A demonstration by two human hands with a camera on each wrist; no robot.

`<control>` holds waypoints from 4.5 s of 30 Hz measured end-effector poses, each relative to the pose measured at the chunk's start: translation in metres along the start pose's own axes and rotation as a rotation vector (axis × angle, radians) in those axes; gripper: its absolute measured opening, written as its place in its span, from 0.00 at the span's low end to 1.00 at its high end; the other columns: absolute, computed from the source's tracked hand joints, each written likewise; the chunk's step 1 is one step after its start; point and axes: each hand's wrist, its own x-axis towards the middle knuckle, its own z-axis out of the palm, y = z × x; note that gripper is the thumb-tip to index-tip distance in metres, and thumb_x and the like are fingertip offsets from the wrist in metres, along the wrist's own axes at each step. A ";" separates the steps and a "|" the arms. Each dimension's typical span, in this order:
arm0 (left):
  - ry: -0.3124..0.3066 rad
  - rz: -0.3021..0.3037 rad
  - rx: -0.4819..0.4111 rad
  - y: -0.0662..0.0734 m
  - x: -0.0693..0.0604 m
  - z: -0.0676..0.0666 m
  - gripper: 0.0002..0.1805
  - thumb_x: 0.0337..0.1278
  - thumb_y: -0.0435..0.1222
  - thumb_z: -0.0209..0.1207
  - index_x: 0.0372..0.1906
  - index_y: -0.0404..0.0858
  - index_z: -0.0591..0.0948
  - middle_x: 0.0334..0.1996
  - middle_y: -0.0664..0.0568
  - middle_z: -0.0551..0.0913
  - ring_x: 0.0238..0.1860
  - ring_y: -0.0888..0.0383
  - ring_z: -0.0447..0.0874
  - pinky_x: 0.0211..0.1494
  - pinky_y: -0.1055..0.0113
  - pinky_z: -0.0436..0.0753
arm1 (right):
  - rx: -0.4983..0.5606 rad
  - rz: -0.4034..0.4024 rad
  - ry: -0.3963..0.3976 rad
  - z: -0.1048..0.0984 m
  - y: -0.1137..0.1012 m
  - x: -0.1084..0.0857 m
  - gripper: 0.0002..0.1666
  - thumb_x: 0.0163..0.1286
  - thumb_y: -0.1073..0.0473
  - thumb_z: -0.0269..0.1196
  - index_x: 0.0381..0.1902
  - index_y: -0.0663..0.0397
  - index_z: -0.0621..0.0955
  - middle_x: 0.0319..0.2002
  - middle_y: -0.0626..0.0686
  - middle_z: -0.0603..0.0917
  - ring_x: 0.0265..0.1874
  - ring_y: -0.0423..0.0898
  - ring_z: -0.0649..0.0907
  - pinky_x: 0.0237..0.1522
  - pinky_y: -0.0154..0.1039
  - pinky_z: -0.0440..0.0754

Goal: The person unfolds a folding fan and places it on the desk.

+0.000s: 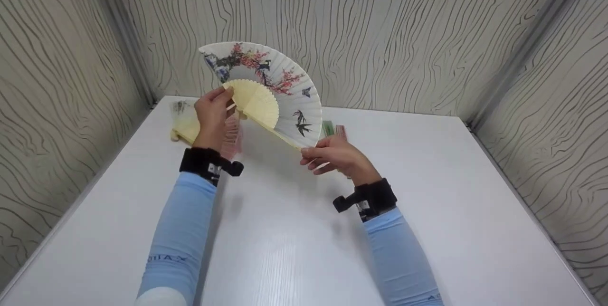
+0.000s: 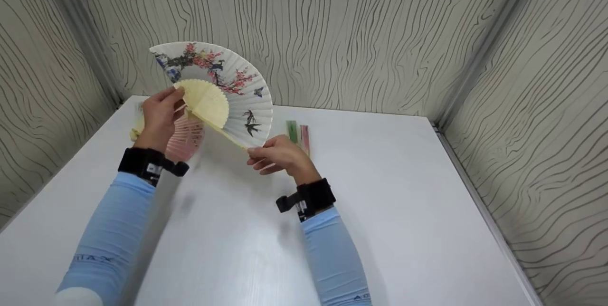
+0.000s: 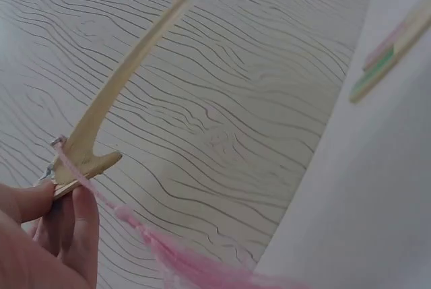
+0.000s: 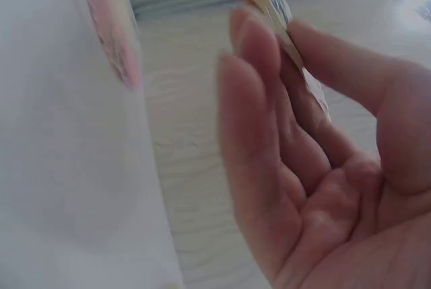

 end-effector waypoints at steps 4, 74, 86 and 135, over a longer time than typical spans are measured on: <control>-0.053 -0.026 0.142 -0.010 0.024 0.014 0.24 0.77 0.39 0.65 0.71 0.34 0.81 0.66 0.38 0.87 0.59 0.53 0.92 0.60 0.65 0.92 | 0.118 0.046 0.046 0.017 0.017 0.007 0.14 0.79 0.51 0.69 0.44 0.56 0.89 0.33 0.46 0.94 0.30 0.37 0.90 0.36 0.33 0.92; -0.405 0.185 1.599 -0.121 0.034 0.043 0.39 0.86 0.54 0.50 0.79 0.25 0.68 0.83 0.33 0.65 0.85 0.31 0.54 0.90 0.35 0.53 | -0.931 -0.183 0.180 0.078 0.030 0.036 0.06 0.71 0.67 0.68 0.42 0.58 0.90 0.41 0.56 0.93 0.38 0.51 0.89 0.45 0.48 0.91; -0.403 0.176 1.545 -0.115 0.030 0.039 0.39 0.86 0.54 0.48 0.78 0.25 0.69 0.80 0.32 0.69 0.83 0.31 0.56 0.87 0.36 0.55 | -0.983 -0.246 0.091 0.082 0.030 0.035 0.03 0.74 0.63 0.67 0.42 0.55 0.87 0.37 0.51 0.89 0.37 0.49 0.86 0.45 0.47 0.89; -0.975 0.353 1.409 -0.132 -0.147 0.162 0.23 0.80 0.50 0.60 0.62 0.36 0.85 0.68 0.46 0.83 0.65 0.49 0.85 0.74 0.57 0.84 | -0.892 0.241 0.231 -0.087 0.064 0.001 0.06 0.63 0.64 0.69 0.29 0.58 0.81 0.31 0.54 0.81 0.32 0.51 0.78 0.32 0.40 0.73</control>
